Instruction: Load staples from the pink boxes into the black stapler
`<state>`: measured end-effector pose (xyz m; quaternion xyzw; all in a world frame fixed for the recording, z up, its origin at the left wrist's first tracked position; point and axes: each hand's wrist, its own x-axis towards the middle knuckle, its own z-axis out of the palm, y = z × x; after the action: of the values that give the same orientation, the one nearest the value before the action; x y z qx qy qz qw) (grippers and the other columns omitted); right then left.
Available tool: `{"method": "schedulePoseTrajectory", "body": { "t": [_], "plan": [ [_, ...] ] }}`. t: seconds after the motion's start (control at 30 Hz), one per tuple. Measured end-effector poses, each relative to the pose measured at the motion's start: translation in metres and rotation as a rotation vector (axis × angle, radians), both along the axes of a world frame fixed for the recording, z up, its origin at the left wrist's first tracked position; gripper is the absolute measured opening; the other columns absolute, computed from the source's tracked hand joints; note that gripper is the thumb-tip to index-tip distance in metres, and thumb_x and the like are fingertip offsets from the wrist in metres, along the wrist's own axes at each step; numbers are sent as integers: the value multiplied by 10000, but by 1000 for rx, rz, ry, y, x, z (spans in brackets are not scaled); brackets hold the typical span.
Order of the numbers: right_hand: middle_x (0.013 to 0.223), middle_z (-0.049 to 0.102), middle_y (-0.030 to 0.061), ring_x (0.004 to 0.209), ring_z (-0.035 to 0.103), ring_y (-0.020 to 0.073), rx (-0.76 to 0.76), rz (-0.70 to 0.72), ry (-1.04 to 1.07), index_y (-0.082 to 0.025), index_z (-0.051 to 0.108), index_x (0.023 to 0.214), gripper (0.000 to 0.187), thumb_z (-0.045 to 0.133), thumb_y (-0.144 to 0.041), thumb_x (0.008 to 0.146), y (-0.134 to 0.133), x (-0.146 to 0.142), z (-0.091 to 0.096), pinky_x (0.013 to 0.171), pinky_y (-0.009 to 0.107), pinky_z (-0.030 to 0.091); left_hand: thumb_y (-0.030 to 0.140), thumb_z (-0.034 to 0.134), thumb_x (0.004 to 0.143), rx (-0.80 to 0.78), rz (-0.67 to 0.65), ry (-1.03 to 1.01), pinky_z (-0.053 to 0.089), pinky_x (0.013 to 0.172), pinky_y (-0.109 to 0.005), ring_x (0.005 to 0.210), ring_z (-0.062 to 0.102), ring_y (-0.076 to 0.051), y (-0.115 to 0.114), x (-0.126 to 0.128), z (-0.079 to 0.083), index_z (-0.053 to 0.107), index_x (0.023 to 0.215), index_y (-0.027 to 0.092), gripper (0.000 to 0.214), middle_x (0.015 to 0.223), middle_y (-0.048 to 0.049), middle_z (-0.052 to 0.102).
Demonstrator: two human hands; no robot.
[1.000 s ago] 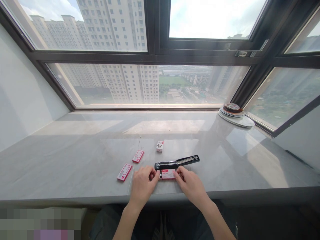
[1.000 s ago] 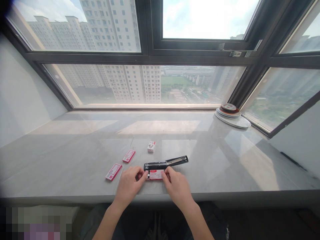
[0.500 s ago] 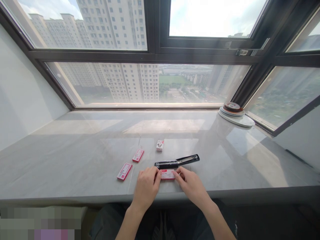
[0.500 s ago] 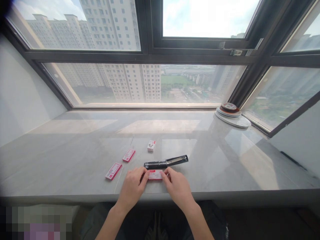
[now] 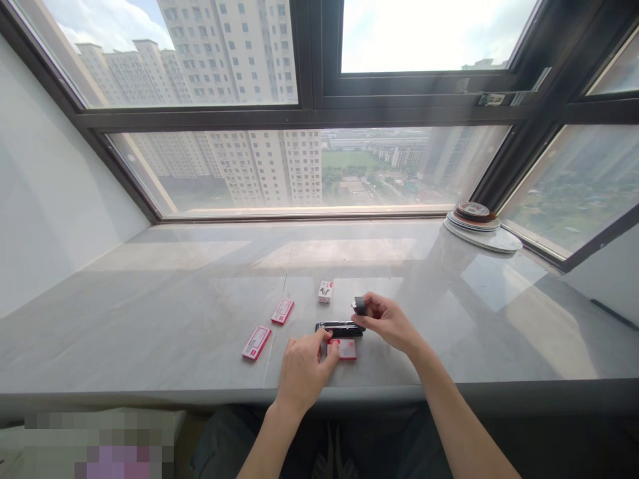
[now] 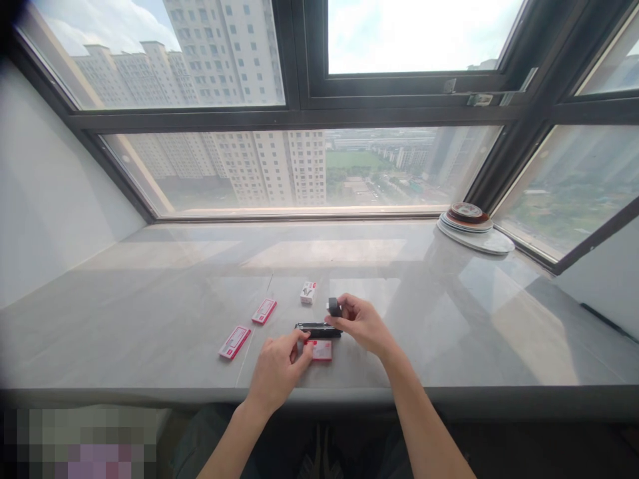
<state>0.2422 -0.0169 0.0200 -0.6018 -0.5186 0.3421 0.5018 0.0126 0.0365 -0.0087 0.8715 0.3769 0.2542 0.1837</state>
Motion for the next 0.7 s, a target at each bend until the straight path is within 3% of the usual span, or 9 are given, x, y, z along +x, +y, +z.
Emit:
{"method": "schedulePoseTrajectory", "body": {
  "t": [0.1,0.27,0.37,0.47,0.57,0.7],
  "plan": [
    [594,371,-89,567,346,96,-23,52,-214,-201,630,861,356,754,-531,819,19,-21,5,553,242,260,366,535,985,30,-7,-3,389,727,-359,762,636,-217,-1,-1,-1,656,1013,268,159,798,-8,679],
    [582,490,-77,562,428,103,-91,39,-543,-213,690,911,262,759,-453,830,28,-37,6,548,250,229,398,607,950,56,-28,20,392,732,-383,796,629,-244,-6,0,2,672,1030,280,157,822,-29,681],
    [598,530,-62,578,466,113,-109,1,-600,-216,695,928,235,720,-441,867,23,-34,6,553,253,231,383,667,918,91,-126,40,400,777,-407,888,633,-263,-11,5,4,684,1079,300,183,899,-41,694],
    [610,533,-60,589,486,121,-124,-37,-588,-217,693,955,244,700,-449,882,17,-27,3,560,251,249,366,695,900,130,-185,76,392,799,-412,910,625,-263,-10,5,4,695,1013,299,131,872,-36,679],
    [609,513,-64,588,485,123,-124,-63,-571,-215,683,944,266,703,-471,876,11,-20,-2,566,248,270,374,706,884,179,-111,121,387,813,-417,902,604,-261,-1,-9,6,660,873,267,117,852,-33,655],
    [608,498,-64,584,483,124,-113,-69,-555,-212,675,937,287,686,-495,884,6,-16,-5,580,247,291,401,725,845,256,110,160,391,836,-444,934,569,-289,25,-49,9,616,799,262,183,881,-48,632]
  ]
}}
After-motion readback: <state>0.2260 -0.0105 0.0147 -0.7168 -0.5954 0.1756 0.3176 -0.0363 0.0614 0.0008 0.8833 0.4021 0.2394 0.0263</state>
